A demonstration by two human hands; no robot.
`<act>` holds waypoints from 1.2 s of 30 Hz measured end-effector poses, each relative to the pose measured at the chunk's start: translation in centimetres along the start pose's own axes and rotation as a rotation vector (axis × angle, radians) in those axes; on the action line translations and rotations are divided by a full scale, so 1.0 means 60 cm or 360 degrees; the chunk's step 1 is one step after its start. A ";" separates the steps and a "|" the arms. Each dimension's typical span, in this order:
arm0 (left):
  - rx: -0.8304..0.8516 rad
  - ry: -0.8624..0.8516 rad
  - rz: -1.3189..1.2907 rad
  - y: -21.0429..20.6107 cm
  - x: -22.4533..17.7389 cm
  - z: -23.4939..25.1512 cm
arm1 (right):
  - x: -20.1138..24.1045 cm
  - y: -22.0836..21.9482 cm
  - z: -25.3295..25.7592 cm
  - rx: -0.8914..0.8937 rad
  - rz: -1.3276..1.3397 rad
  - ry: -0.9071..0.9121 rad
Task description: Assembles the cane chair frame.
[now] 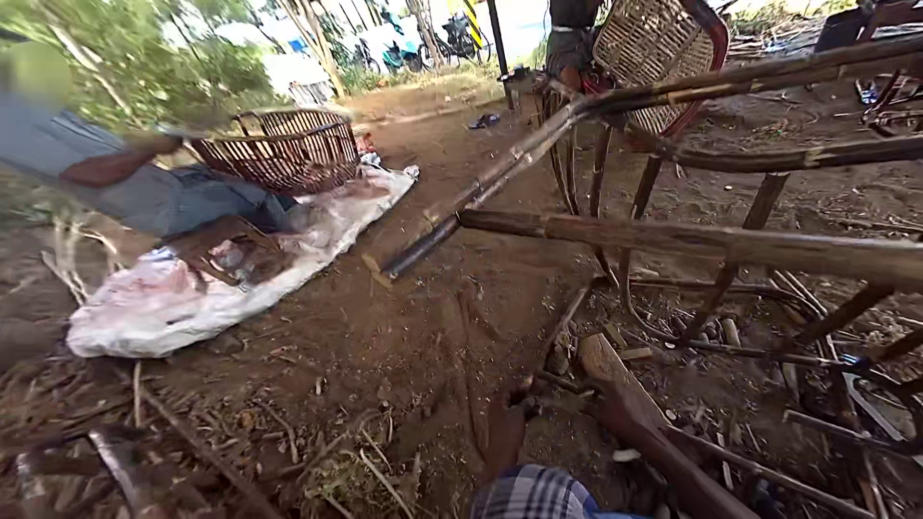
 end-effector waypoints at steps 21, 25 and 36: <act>-0.0061 0.0050 0.1022 -0.073 0.070 0.167 | -0.077 -0.089 0.110 -0.0286 0.0020 -0.0500; -0.0021 0.0227 0.1088 -0.069 0.061 0.175 | -0.084 -0.091 0.116 -0.0301 0.0056 -0.0544; -0.0064 -0.0365 0.1266 -0.102 0.086 0.130 | -0.098 -0.095 0.134 -0.0236 0.0175 -0.0656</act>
Point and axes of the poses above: each hand's wrist, its own z-axis towards the middle knuckle, its own y-axis out of the back of the hand, x = y × z, the point moved 5 cm from there along z, towards the middle knuckle, and after that the axes turned 9 degrees about -z, right-handed, at the moved point
